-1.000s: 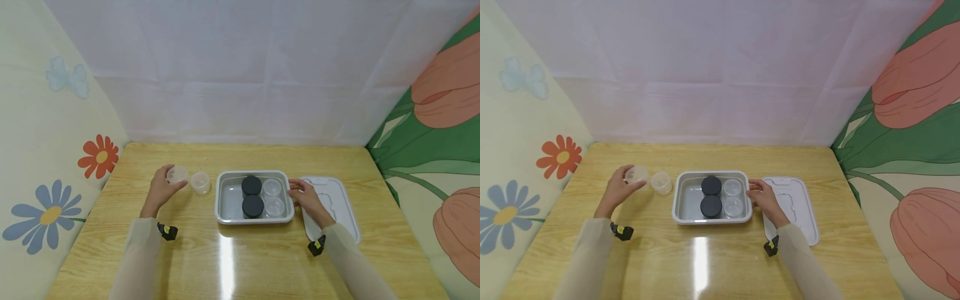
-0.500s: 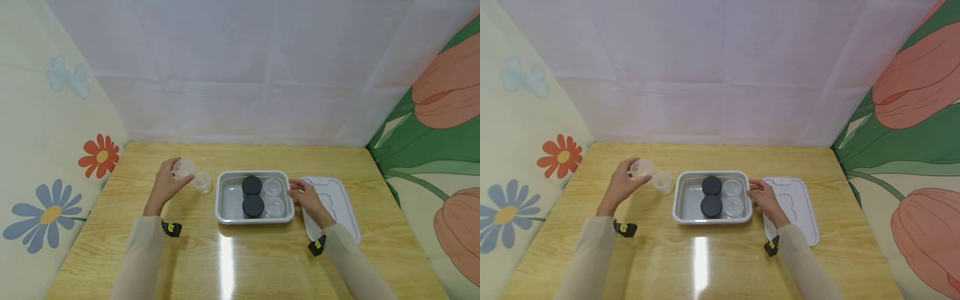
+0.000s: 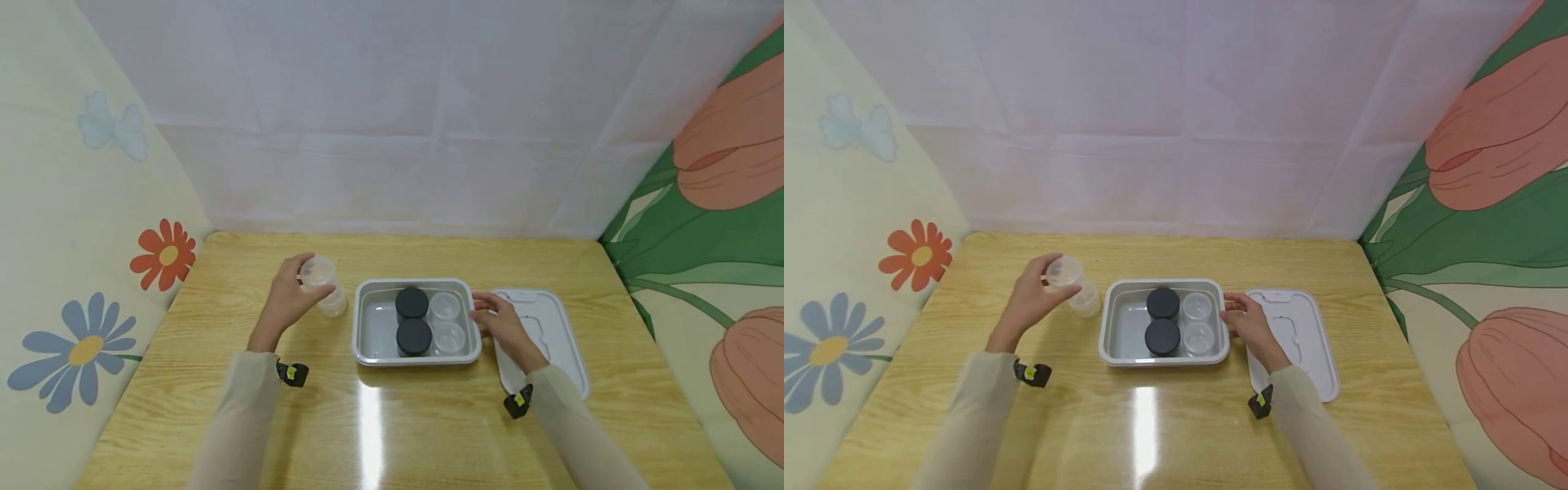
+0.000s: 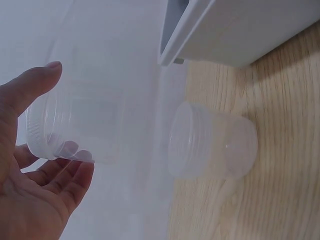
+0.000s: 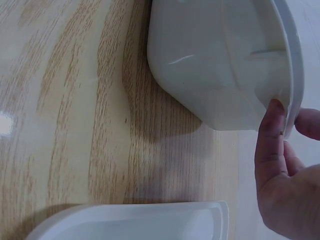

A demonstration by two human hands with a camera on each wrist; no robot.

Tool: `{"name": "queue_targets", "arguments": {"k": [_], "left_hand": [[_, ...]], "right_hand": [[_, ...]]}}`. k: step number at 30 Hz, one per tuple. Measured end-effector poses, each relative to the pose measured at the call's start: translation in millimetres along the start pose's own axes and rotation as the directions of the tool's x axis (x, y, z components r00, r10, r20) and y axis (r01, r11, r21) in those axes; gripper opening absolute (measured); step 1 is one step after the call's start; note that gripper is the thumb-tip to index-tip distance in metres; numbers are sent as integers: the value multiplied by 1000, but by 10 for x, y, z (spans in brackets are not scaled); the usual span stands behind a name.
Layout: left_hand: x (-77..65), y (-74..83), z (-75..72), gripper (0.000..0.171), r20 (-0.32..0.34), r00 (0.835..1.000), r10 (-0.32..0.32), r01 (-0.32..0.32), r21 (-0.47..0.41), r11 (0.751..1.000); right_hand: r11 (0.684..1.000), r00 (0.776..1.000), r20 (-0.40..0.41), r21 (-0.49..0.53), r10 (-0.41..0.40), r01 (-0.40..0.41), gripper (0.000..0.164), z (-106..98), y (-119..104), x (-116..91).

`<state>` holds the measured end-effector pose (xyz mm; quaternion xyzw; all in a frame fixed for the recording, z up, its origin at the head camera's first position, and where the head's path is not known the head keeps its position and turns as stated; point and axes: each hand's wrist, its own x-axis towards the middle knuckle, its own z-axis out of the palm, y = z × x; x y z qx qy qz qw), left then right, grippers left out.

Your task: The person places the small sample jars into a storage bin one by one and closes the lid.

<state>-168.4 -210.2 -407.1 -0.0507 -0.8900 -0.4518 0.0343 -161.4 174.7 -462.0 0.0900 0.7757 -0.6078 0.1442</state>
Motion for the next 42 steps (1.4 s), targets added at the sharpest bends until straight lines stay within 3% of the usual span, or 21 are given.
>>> {"name": "queue_targets", "arguments": {"k": [29,36,42], "left_hand": [[61,233,477,73,68,995,73,-70,-46,997],[63,259,626,71,62,989,133,-131,-34,991],[56,281,681,73,104,989,101,-100,-12,995]], "right_hand": [[1000,1000,0,8,-28,28,46,-2,0,18],[1000,1000,0,17,-22,22,46,-5,3,11],[1000,1000,-3,16,-13,13,46,-7,8,4]]}}
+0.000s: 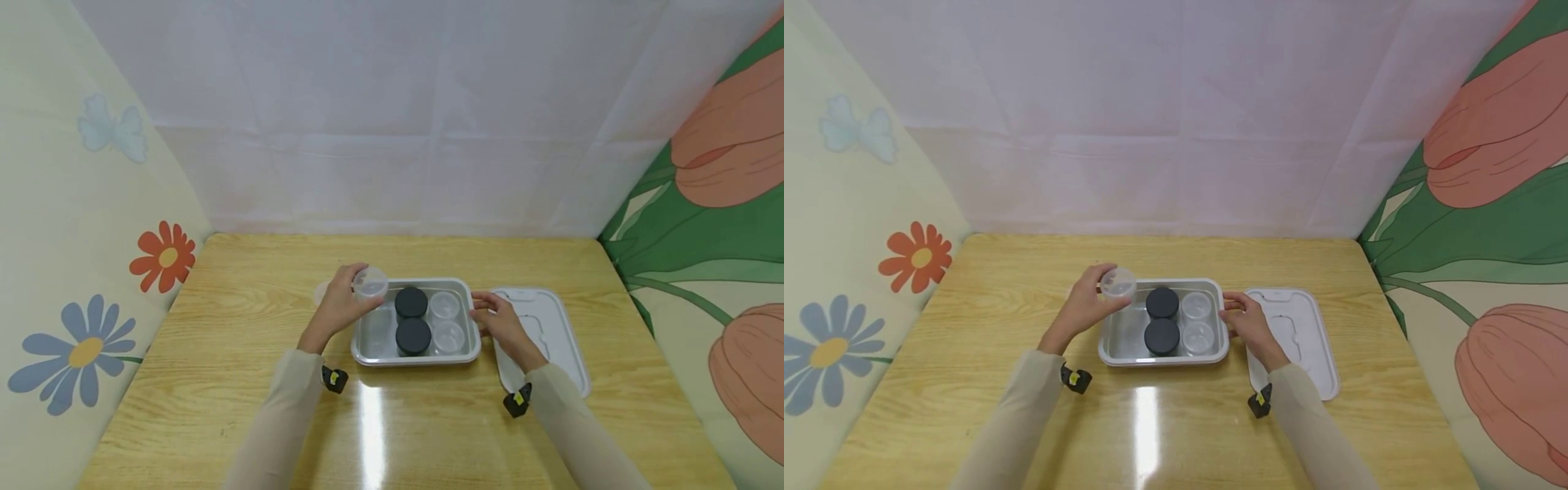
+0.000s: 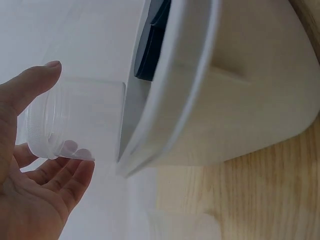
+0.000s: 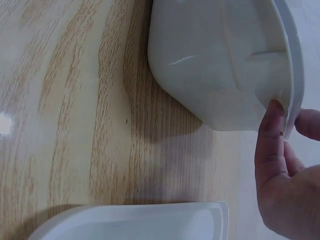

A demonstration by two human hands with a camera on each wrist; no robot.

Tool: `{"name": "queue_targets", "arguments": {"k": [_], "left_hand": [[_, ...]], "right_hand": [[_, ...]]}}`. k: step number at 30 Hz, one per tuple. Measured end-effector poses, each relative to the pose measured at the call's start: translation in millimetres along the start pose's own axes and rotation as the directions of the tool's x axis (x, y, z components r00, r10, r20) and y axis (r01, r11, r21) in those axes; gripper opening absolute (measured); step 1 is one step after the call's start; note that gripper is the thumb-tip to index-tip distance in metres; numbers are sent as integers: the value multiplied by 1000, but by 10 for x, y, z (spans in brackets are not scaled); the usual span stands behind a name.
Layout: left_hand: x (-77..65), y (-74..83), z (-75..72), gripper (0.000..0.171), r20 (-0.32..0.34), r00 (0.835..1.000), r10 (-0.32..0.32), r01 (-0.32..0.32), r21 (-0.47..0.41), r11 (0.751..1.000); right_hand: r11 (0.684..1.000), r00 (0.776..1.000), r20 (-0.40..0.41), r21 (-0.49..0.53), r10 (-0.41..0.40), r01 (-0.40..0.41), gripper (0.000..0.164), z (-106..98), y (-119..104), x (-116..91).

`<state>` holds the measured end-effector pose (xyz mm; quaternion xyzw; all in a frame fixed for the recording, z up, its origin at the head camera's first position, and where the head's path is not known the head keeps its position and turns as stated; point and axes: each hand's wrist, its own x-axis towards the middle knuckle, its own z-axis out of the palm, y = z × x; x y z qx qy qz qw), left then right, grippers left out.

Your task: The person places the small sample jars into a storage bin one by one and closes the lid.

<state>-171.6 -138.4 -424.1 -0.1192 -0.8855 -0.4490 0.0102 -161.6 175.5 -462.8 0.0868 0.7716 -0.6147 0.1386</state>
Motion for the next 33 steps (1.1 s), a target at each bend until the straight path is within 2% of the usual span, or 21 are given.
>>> {"name": "queue_targets", "arguments": {"k": [10,20,33], "left_hand": [[5,-53,74,73,18,1000,-16,16,5,1000],[-17,-124,124,71,-7,999,40,-40,40,998],[-25,-135,148,69,11,999,38,-39,100,994]], "right_hand": [[1000,1000,-2,-1,9,-9,47,3,1,2],[1000,1000,5,5,-1,1,47,3,2,-1],[1000,1000,-1,5,6,-6,46,11,-6,-10]]}}
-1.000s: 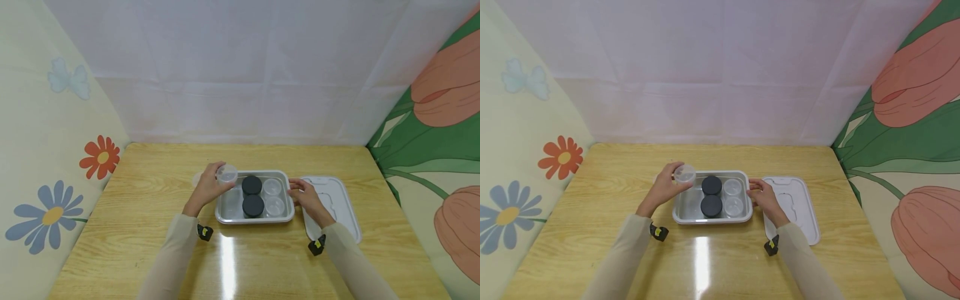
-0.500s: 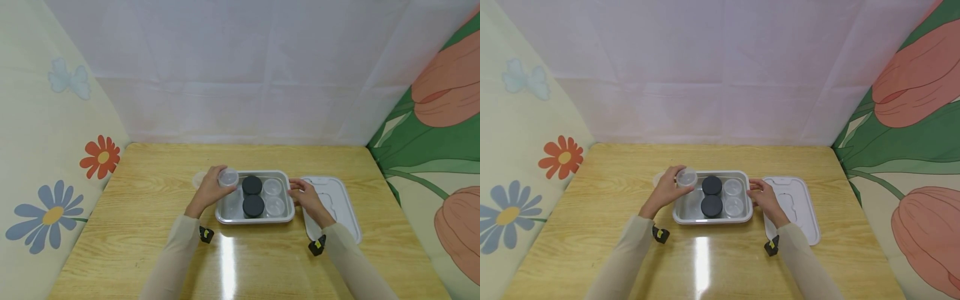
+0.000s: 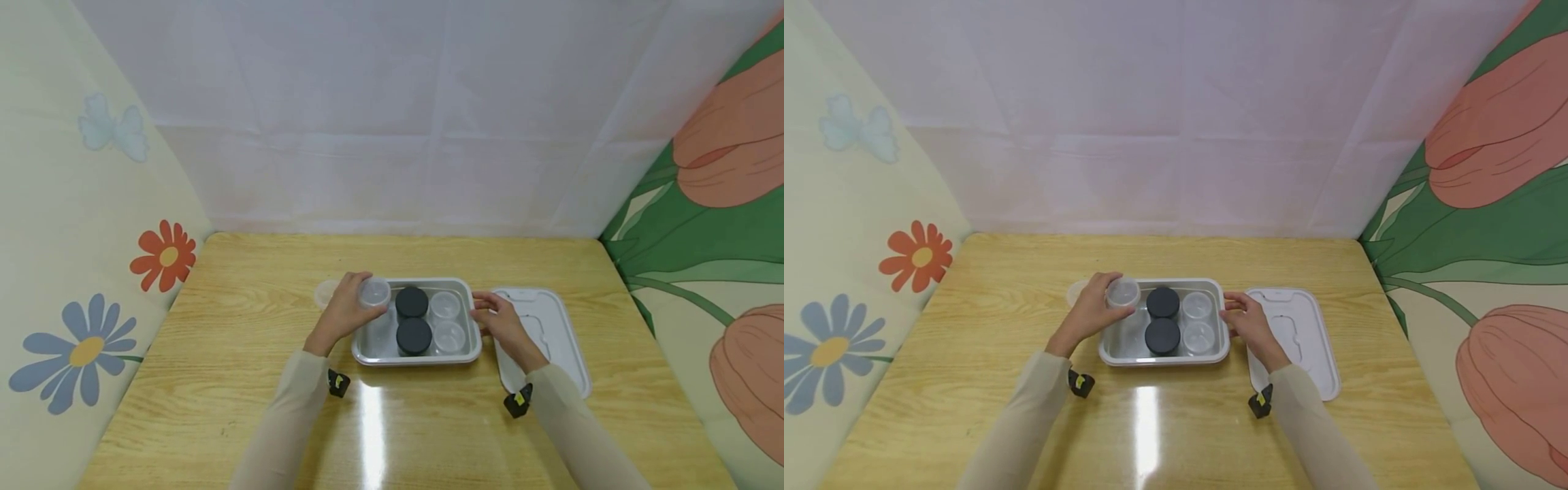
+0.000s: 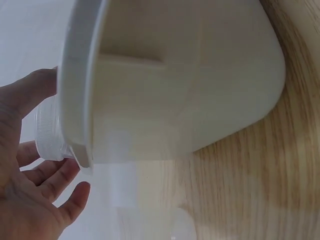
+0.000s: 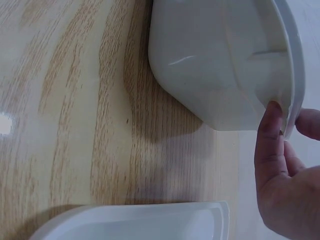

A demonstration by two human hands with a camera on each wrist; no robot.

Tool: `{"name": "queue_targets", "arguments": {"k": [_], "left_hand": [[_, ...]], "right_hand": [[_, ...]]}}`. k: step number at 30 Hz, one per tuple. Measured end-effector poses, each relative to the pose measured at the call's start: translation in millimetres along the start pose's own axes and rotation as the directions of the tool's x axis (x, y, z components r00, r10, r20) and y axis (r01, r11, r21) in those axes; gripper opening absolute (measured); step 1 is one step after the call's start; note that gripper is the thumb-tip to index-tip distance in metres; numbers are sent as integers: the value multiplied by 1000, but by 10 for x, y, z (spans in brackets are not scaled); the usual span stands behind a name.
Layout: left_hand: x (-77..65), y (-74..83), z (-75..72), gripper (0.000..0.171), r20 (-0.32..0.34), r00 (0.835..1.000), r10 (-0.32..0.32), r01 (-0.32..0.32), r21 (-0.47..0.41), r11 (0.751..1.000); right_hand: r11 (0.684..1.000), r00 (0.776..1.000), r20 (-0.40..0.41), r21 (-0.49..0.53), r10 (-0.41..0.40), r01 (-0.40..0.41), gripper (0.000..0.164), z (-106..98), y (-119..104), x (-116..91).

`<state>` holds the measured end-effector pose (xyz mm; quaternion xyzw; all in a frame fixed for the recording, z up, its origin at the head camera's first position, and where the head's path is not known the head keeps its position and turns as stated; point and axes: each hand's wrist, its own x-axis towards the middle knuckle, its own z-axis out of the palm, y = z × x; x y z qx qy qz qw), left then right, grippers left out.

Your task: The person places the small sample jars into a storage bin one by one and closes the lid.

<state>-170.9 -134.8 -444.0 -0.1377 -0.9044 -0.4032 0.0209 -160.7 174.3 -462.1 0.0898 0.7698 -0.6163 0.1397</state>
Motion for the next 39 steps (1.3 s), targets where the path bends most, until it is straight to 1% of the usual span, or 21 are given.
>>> {"name": "queue_targets", "arguments": {"k": [8,16,25,31,39], "left_hand": [[22,-34,39,67,-28,1000,4,0,114,993],[42,-62,73,69,-3,1000,7,-7,181,983],[43,-83,116,67,4,1000,23,-23,255,967],[38,-64,116,65,24,1000,18,-25,303,953],[22,-76,126,69,46,998,44,-57,369,927]], "right_hand": [[1000,1000,1,4,-16,16,46,-10,23,22],[1000,1000,8,-1,14,-14,47,-20,39,40],[1000,1000,7,15,18,-18,47,-10,36,45],[1000,1000,3,17,17,-17,46,-11,32,46],[1000,1000,5,15,16,-16,46,-19,48,54]]}}
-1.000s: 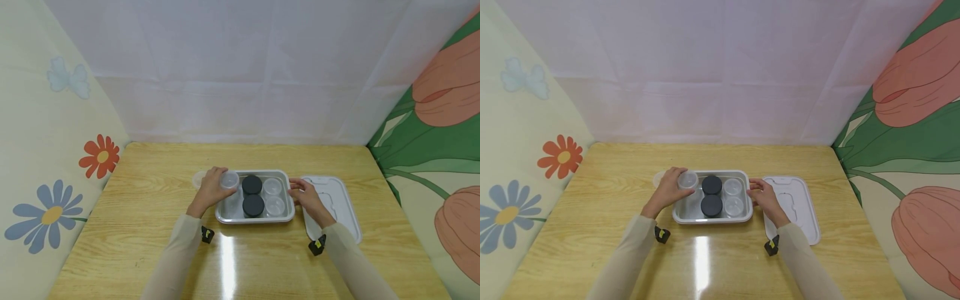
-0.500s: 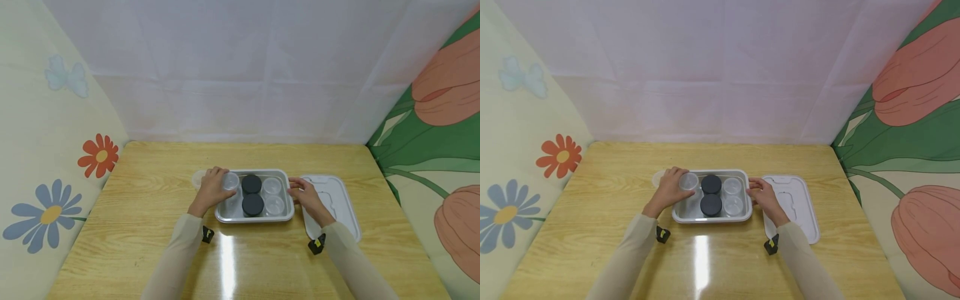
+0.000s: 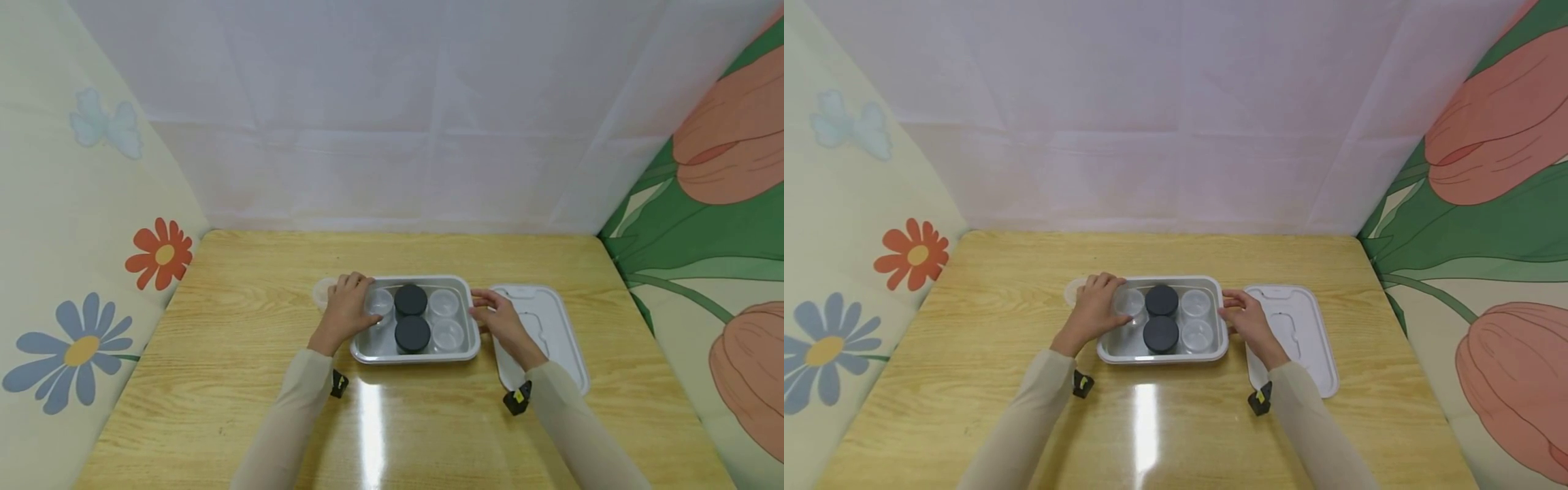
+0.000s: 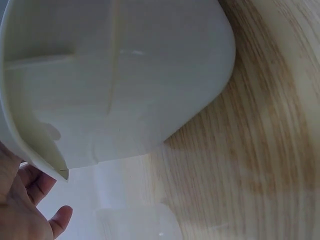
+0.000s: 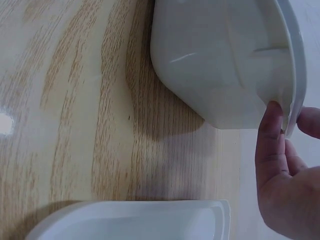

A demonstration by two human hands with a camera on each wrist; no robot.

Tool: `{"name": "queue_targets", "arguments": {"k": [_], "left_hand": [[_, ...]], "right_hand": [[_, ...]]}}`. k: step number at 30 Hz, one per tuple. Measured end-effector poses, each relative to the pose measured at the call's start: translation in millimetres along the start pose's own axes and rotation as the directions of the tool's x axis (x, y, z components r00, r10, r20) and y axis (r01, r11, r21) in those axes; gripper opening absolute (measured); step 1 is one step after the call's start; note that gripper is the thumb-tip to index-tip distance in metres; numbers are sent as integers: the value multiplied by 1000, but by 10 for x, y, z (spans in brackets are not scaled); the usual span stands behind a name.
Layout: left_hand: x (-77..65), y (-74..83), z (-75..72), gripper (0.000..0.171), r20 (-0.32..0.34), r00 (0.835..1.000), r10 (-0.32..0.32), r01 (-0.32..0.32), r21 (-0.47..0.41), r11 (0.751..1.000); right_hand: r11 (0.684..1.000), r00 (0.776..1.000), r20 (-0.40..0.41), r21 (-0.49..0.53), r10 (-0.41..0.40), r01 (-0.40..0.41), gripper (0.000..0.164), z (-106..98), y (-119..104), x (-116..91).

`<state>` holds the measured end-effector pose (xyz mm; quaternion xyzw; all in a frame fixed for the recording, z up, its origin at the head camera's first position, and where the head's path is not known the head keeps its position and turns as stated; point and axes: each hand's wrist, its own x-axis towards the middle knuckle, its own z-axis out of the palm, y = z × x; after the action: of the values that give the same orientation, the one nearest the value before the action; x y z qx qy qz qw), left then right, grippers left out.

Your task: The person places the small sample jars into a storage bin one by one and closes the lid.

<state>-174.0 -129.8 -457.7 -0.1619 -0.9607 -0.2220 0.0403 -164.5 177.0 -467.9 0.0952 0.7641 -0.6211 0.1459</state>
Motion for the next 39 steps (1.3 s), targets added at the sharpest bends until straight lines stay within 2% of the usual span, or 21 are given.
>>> {"name": "queue_targets", "arguments": {"k": [6,13,18,28,33,39], "left_hand": [[-15,-31,8,70,-17,1000,22,-22,-10,1000],[-15,-90,-16,68,-49,999,9,-15,-138,990],[-24,-139,-38,67,-59,998,-6,-6,-190,982],[-64,-239,-171,66,-52,994,-94,79,-244,967],[-97,-337,-238,65,-68,991,-118,95,-277,956],[-125,-468,-292,66,-56,981,-187,161,-313,936]], "right_hand": [[1000,1000,-4,1,0,0,46,8,-11,1],[1000,1000,7,-7,-8,8,46,-12,-22,-21],[1000,1000,6,-10,-3,4,46,-10,-11,-12],[1000,1000,4,-9,-8,8,46,-5,-16,-19],[1000,1000,6,-10,-15,15,46,-5,-12,-13],[1000,1000,12,-14,-20,21,46,0,-13,-22]]}}
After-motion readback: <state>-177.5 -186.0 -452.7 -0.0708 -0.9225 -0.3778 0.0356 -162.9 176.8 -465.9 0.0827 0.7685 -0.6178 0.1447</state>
